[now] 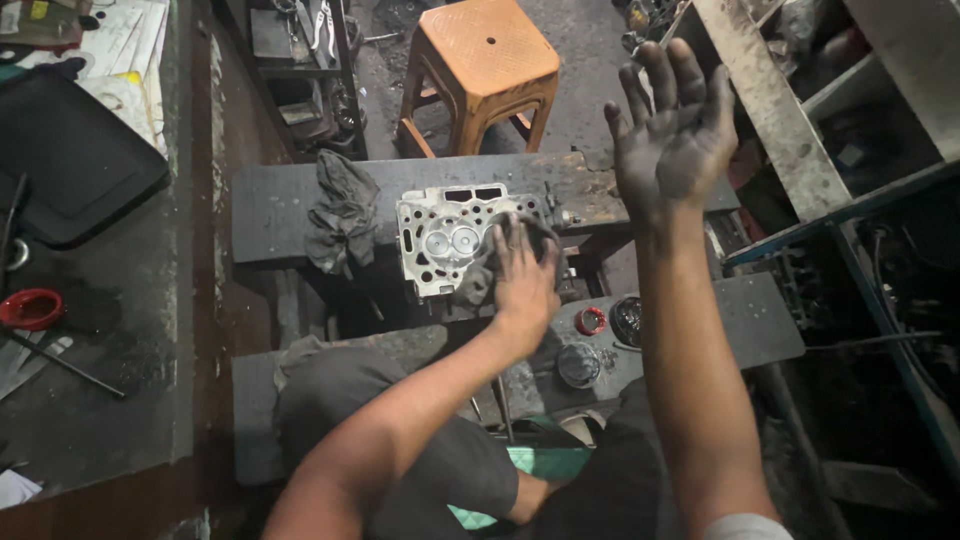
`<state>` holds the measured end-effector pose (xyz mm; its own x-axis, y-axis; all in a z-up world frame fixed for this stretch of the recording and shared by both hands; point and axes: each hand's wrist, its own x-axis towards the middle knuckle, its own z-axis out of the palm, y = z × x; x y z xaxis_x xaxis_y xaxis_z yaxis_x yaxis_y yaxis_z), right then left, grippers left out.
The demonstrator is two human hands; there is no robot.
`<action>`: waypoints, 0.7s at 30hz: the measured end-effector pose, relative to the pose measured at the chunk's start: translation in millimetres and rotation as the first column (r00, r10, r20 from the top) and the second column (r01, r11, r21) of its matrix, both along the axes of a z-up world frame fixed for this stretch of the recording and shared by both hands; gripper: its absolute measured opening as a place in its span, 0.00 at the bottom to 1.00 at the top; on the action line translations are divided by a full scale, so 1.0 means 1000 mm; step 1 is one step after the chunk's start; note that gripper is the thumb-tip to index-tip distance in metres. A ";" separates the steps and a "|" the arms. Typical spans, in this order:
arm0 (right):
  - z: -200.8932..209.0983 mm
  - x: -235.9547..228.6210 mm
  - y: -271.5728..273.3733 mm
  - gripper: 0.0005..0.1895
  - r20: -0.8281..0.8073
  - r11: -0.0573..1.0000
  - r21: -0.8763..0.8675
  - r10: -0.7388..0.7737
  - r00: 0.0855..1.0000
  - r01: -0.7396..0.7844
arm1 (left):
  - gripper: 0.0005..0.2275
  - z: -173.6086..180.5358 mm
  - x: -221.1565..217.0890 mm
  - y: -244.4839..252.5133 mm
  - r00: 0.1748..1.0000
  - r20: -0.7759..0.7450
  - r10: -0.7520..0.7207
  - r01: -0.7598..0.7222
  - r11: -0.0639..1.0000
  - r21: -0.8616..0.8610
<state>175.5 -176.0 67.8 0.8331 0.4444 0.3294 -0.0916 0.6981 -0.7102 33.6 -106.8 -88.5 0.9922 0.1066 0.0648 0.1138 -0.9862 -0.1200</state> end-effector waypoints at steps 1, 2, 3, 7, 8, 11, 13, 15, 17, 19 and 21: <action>0.000 0.007 0.004 0.25 -0.003 1.000 -0.011 -0.012 1.000 0.012 | 0.31 0.002 0.001 -0.002 0.999 -0.016 0.030 -0.029 0.997 0.073; -0.002 0.012 0.008 0.25 -0.007 0.999 -0.030 -0.017 1.000 0.017 | 0.33 0.003 -0.001 -0.002 1.000 -0.028 -0.010 0.009 1.000 -0.016; -0.004 0.017 0.013 0.26 -0.007 0.998 -0.051 -0.023 1.000 0.023 | 0.36 0.006 -0.004 -0.004 0.998 -0.035 -0.051 0.047 0.993 -0.107; -0.009 0.044 0.026 0.26 -0.028 0.978 -0.200 -0.073 0.997 0.066 | 0.41 0.010 -0.006 0.005 0.999 0.038 0.014 -0.014 1.000 0.012; -0.013 0.049 0.028 0.25 -0.014 0.974 -0.214 -0.076 0.997 0.071 | 0.41 0.011 -0.007 0.002 1.000 -0.001 -0.002 0.002 1.000 -0.018; -0.021 0.067 0.033 0.22 0.022 0.967 -0.236 -0.092 0.996 0.094 | 0.41 0.014 -0.004 -0.003 0.999 -0.013 -0.042 0.041 0.992 -0.116; -0.025 0.084 0.036 0.19 0.016 0.966 -0.235 -0.107 0.994 0.108 | 0.42 0.014 -0.002 0.010 0.995 0.095 -0.036 0.054 0.978 -0.200; -0.027 0.098 0.038 0.20 0.040 0.956 -0.253 -0.143 0.989 0.149 | 0.43 0.019 -0.003 0.003 1.000 -0.027 -0.002 -0.003 0.986 -0.169; -0.027 0.111 0.045 0.20 0.106 0.928 -0.289 -0.213 0.971 0.235 | 0.44 0.025 -0.006 -0.001 0.997 -0.070 -0.010 -0.002 0.985 -0.175; -0.029 0.123 0.050 0.20 0.212 0.866 -0.340 -0.309 0.927 0.367 | 0.44 0.028 -0.009 -0.001 0.997 -0.039 -0.066 0.055 0.973 -0.225; -0.028 0.140 0.051 0.23 0.152 0.870 -0.333 -0.331 0.931 0.363 | 0.44 0.027 -0.008 0.006 1.000 0.023 -0.008 0.012 0.986 -0.168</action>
